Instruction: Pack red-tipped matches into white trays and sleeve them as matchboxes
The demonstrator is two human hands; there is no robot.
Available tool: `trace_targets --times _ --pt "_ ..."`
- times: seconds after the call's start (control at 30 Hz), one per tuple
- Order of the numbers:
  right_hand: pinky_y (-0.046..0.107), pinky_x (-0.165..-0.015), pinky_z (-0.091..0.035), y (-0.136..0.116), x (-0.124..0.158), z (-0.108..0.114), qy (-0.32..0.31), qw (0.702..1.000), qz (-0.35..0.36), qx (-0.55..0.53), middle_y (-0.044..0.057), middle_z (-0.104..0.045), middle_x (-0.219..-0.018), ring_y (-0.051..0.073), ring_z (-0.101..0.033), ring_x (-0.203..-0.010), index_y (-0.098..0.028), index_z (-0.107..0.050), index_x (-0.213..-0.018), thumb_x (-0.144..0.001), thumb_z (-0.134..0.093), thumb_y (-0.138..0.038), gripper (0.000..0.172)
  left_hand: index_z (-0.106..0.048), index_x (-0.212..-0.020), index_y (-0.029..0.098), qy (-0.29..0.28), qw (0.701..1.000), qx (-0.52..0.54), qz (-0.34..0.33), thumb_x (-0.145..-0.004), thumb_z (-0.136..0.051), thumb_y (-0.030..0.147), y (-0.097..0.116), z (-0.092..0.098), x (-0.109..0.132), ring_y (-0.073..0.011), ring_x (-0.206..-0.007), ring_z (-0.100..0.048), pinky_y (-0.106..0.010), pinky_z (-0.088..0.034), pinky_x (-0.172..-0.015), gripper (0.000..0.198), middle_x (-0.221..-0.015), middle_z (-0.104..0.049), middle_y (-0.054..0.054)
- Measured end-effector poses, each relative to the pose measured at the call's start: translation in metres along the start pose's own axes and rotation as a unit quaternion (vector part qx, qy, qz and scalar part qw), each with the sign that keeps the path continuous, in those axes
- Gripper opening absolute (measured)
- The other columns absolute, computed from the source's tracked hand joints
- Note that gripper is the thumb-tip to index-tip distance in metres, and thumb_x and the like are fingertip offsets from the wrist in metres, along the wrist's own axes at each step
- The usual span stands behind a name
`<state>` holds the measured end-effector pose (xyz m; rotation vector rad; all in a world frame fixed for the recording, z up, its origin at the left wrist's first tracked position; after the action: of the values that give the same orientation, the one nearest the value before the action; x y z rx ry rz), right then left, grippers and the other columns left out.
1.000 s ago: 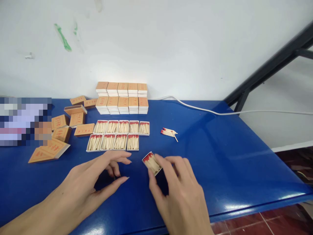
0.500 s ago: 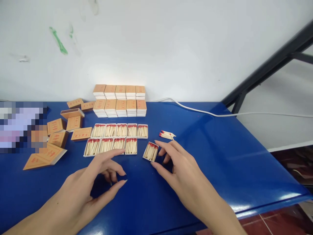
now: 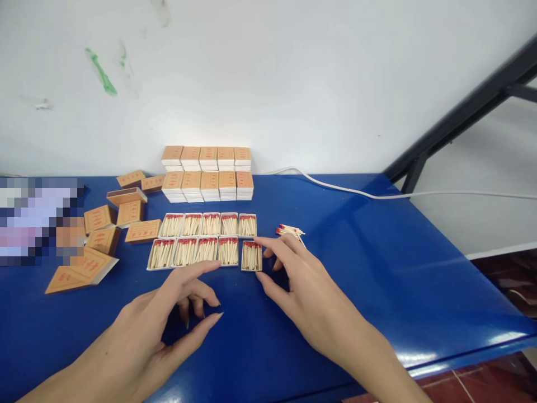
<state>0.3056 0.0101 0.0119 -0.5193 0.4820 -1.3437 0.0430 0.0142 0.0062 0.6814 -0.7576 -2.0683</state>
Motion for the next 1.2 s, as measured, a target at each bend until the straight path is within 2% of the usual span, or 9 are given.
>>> trace_targets --times 0.2,0.47,0.6,0.8,0.9,0.97,1.03,1.1,1.2 --pt "0.043 -0.089 -0.068 0.008 -0.001 -0.005 0.003 1.000 -0.001 0.005 0.008 -0.070 -0.135 0.027 -0.073 -0.112 -0.042 -0.056 -0.169 -0.117 -0.063 -0.044 0.053 -0.043 -0.165 0.041 -0.019 1.000 -0.003 -0.020 -0.109 -0.061 0.019 0.001 -0.001 0.001 -0.0128 -0.078 -0.075 -0.023 -0.068 -0.077 0.063 -0.107 -0.077 0.006" --pt "0.045 -0.087 -0.071 0.000 -0.005 -0.009 0.026 1.000 0.008 0.010 0.007 -0.072 -0.130 0.022 -0.074 -0.090 -0.039 -0.054 -0.170 -0.116 -0.063 -0.037 0.054 -0.045 -0.162 0.039 -0.035 0.999 -0.006 -0.031 -0.108 -0.064 0.020 0.006 0.001 -0.001 -0.0133 -0.081 -0.079 -0.023 -0.070 -0.078 0.060 -0.107 -0.080 0.006" --pt "0.047 -0.088 -0.072 -0.004 -0.007 -0.008 0.037 0.999 0.026 0.010 0.008 -0.073 -0.124 0.023 -0.075 -0.091 -0.034 -0.058 -0.165 -0.116 -0.061 -0.034 0.049 -0.044 -0.163 0.036 -0.034 0.998 -0.002 -0.050 -0.107 -0.063 0.018 0.005 0.001 -0.001 -0.0154 -0.083 -0.080 -0.025 -0.071 -0.080 0.061 -0.108 -0.081 0.004" --pt "0.038 -0.073 -0.069 -0.005 -0.004 -0.007 0.033 0.999 0.022 0.012 0.007 -0.071 -0.129 0.020 -0.071 -0.082 -0.037 -0.050 -0.172 -0.116 -0.061 -0.033 0.058 -0.044 -0.161 0.037 -0.041 0.998 -0.008 -0.049 -0.107 -0.063 0.017 0.005 0.002 0.000 -0.0134 -0.083 -0.081 -0.023 -0.071 -0.082 0.061 -0.106 -0.080 0.006" --pt "0.032 -0.064 -0.066 -0.003 0.002 0.000 0.040 0.999 0.007 -0.015 0.007 -0.073 -0.134 0.016 -0.069 -0.075 -0.038 -0.050 -0.173 -0.115 -0.068 -0.040 0.061 -0.043 -0.162 0.037 -0.047 0.998 -0.008 -0.047 -0.106 -0.065 0.015 0.006 0.003 -0.002 -0.0128 -0.083 -0.081 -0.021 -0.070 -0.082 0.063 -0.106 -0.080 0.007" --pt "0.031 -0.059 -0.062 0.004 0.005 0.011 0.089 0.996 -0.016 -0.022 0.007 -0.077 -0.127 0.017 -0.070 -0.073 -0.035 -0.064 -0.162 -0.113 -0.071 -0.046 0.051 -0.042 -0.162 0.038 -0.050 0.997 -0.007 -0.051 -0.106 -0.067 0.016 0.007 0.003 -0.003 -0.0129 -0.084 -0.081 -0.022 -0.070 -0.082 0.066 -0.107 -0.080 0.007" --pt "0.033 -0.058 -0.059 0.015 0.006 0.026 0.166 0.985 -0.045 0.017 0.007 -0.078 -0.109 0.020 -0.072 -0.072 -0.029 -0.080 -0.134 -0.112 -0.070 -0.055 0.036 -0.042 -0.163 0.038 -0.049 0.997 -0.005 -0.051 -0.106 -0.067 0.017 0.007 0.003 -0.003 -0.0128 -0.083 -0.080 -0.022 -0.070 -0.081 0.065 -0.107 -0.080 0.007" --pt "0.038 -0.063 -0.058 0.028 0.003 0.036 0.203 0.973 -0.068 0.081 0.008 -0.078 -0.100 0.023 -0.073 -0.074 -0.026 -0.084 -0.113 -0.111 -0.065 -0.067 0.045 -0.043 -0.163 0.038 -0.039 0.998 -0.002 -0.051 -0.106 -0.064 0.017 0.007 0.003 -0.002 -0.0123 -0.082 -0.080 -0.021 -0.070 -0.082 0.064 -0.107 -0.080 0.007" --pt "0.044 -0.070 -0.059 0.044 -0.003 0.039 0.197 0.971 -0.079 0.107 0.009 -0.077 -0.098 0.026 -0.076 -0.077 -0.024 -0.083 -0.104 -0.110 -0.061 -0.075 0.056 -0.043 -0.162 0.040 -0.043 0.998 0.003 -0.039 -0.107 -0.064 0.016 0.006 0.003 -0.001 -0.0112 -0.083 -0.080 -0.019 -0.069 -0.083 0.064 -0.108 -0.079 0.008"
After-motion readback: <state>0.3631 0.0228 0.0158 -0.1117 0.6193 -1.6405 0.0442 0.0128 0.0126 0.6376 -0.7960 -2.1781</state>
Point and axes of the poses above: each hand's wrist, its own x-axis away from the middle knuckle, its own z-axis out of the back of the hand, y = z × x, the point moved 3 cm from there along -x, towards the middle knuckle
